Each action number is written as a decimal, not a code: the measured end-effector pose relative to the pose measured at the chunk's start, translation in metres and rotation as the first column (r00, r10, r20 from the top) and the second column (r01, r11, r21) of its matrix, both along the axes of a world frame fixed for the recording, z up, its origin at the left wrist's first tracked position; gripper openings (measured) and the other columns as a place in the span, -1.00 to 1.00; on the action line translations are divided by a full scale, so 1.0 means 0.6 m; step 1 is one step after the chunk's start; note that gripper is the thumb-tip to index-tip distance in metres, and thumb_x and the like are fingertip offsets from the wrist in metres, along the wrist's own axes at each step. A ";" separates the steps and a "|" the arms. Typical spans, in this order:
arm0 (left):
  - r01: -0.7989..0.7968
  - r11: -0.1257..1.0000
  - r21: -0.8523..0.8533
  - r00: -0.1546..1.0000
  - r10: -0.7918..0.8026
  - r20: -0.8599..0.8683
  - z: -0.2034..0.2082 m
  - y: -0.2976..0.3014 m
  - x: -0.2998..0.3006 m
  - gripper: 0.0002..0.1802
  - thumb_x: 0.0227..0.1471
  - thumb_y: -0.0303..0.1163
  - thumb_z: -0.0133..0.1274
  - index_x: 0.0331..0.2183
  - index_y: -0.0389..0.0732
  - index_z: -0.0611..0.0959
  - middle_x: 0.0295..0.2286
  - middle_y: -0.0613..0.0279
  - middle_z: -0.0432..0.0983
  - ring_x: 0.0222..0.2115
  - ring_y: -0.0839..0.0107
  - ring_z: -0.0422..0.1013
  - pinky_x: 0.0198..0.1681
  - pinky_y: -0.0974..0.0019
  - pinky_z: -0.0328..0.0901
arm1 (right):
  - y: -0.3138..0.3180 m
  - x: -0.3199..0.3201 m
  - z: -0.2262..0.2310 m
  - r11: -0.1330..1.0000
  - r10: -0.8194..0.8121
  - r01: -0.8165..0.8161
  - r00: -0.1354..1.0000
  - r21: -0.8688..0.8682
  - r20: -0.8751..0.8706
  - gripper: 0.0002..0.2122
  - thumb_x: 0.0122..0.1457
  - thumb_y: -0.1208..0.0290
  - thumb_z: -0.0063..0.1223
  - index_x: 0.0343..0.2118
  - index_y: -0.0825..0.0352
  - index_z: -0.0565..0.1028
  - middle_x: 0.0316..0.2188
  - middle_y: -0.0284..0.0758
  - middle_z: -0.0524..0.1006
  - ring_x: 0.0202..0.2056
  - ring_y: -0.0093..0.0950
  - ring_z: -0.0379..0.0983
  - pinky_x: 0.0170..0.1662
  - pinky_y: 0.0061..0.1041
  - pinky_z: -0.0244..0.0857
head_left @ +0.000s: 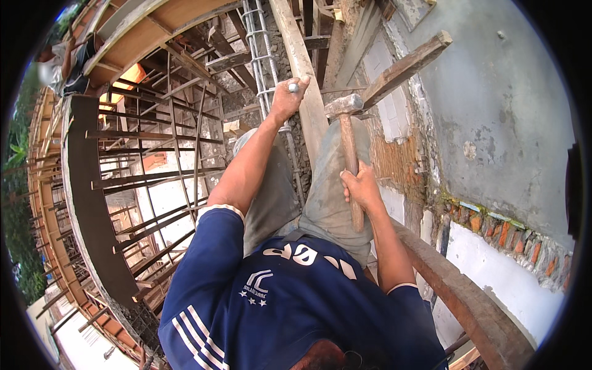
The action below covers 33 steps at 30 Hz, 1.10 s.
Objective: The person hammers a nail into a wooden support beam. They hold the nail with one hand and strike it with a hammer while sitting on the structure.
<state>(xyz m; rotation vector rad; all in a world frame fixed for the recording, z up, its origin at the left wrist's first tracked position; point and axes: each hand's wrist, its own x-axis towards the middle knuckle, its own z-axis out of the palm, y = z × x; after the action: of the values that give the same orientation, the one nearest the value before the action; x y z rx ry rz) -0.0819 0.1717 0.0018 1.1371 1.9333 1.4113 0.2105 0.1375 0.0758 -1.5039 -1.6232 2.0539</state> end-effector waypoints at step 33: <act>-0.080 0.994 0.077 0.978 0.063 0.198 0.028 0.011 -0.080 -0.48 0.20 -0.10 0.09 -0.71 -0.12 0.41 -0.71 0.58 0.20 -0.65 0.66 0.07 -0.62 0.38 0.00 | 0.066 -0.091 0.349 0.780 0.244 0.306 0.654 0.545 -0.716 -0.84 0.20 0.51 0.09 -0.20 0.42 0.42 -0.55 -0.37 0.47 -0.63 -0.66 0.40 -0.55 -0.65 0.29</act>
<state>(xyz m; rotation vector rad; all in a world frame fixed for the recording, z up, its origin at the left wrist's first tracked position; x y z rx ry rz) -0.1297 0.1785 0.0183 0.9349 1.8077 1.5939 0.1561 0.1769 0.2851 -0.3171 -1.5926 1.4900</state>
